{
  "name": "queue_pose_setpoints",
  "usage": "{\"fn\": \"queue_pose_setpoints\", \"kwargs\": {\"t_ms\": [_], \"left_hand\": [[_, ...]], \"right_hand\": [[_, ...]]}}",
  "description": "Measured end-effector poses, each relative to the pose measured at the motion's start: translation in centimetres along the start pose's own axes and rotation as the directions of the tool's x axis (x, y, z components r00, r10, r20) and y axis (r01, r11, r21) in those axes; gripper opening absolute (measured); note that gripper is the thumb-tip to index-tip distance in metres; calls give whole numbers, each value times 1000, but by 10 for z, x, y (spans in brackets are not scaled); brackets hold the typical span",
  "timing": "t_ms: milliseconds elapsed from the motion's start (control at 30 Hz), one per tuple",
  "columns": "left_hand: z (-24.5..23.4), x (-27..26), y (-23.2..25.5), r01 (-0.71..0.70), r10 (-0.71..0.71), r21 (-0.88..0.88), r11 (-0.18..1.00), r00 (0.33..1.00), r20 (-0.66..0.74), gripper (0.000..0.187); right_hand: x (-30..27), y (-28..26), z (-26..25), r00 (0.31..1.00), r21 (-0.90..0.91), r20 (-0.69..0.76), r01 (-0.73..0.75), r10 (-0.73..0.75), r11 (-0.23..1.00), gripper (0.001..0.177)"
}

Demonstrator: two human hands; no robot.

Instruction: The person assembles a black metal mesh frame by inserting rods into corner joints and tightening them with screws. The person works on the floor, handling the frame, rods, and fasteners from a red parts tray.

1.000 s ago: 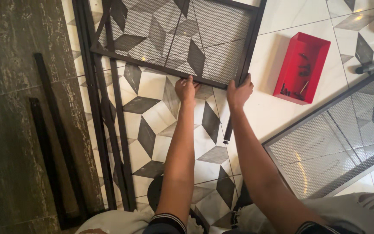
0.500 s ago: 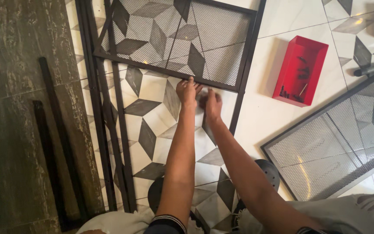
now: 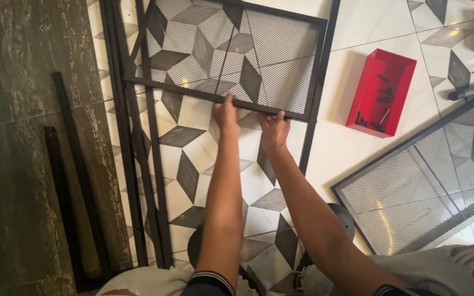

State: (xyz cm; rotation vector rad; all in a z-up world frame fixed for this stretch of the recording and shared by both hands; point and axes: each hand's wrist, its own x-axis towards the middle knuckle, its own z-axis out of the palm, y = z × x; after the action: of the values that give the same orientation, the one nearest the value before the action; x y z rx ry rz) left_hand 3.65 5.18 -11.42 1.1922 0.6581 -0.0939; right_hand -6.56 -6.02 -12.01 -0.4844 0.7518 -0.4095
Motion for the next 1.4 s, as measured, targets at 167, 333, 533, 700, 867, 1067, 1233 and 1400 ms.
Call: {"fn": "queue_pose_setpoints", "kwargs": {"t_ms": [167, 333, 533, 700, 867, 1067, 1233, 1400], "left_hand": [[-24, 15, 10, 65, -78, -226, 972, 996, -48, 46], [-21, 5, 3, 91, -78, -250, 964, 995, 62, 48], [6, -11, 8, 85, -51, -381, 921, 994, 97, 51], [13, -25, 5, 91, -43, -447, 890, 992, 116, 52], [14, -38, 28, 150, -113, -429, 891, 987, 111, 59], [2, -20, 51, 19, -32, -481, 876, 999, -19, 56], [-1, -15, 38, 61, -29, -569, 820, 997, 65, 52], [23, -34, 32, 114, -106, -640, 760, 993, 50, 46]], "right_hand": [[7, -9, -9, 996, -12, -81, 19, -20, 1000, 40], [43, -23, -20, 996, -45, 49, 79, -77, 996, 41], [41, -42, 5, 976, -143, 209, 87, -56, 986, 48], [6, -38, 34, 973, -212, 231, 31, 20, 977, 65], [-12, -49, 54, 986, -201, 149, 109, -80, 973, 77], [-4, -61, 58, 977, -194, 162, 169, -138, 966, 77], [8, -77, 56, 963, -225, 237, 180, -126, 958, 77], [-5, -84, 72, 959, -285, 268, 174, -96, 943, 93]]}}
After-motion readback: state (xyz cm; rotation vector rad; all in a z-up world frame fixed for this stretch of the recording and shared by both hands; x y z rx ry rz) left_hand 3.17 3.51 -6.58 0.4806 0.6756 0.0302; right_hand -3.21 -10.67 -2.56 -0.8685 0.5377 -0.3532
